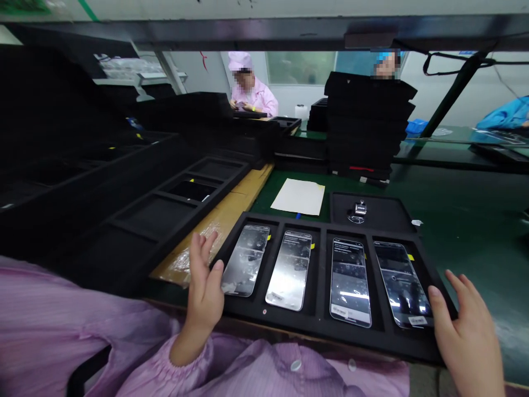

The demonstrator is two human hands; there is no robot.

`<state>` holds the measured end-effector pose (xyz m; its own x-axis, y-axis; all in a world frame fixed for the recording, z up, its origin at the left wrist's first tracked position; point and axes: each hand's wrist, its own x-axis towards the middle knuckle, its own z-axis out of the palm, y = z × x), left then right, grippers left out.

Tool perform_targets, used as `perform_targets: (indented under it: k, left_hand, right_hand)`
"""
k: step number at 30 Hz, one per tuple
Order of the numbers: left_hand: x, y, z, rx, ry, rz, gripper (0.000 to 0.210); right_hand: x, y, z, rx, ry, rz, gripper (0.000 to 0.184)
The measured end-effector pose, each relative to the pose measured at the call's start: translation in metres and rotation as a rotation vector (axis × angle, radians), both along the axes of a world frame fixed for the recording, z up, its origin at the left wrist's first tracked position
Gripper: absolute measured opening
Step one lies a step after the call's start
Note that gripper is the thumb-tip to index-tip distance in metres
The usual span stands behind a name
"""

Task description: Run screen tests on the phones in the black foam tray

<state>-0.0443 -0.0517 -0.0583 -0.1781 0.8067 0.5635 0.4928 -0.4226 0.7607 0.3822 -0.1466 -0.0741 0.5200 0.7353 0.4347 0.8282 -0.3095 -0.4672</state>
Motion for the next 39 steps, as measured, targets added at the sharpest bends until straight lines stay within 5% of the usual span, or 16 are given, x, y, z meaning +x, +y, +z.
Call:
perform_targets:
  k: [8, 39]
  left_hand:
    - [0.000, -0.001, 0.001, 0.005, 0.015, 0.010, 0.066]
    - [0.001, 0.002, 0.002, 0.068, 0.023, 0.026, 0.070]
  right_hand:
    - [-0.002, 0.001, -0.003, -0.009, 0.096, -0.149, 0.086]
    - [-0.020, 0.003, 0.015, 0.003, 0.165, -0.074, 0.093]
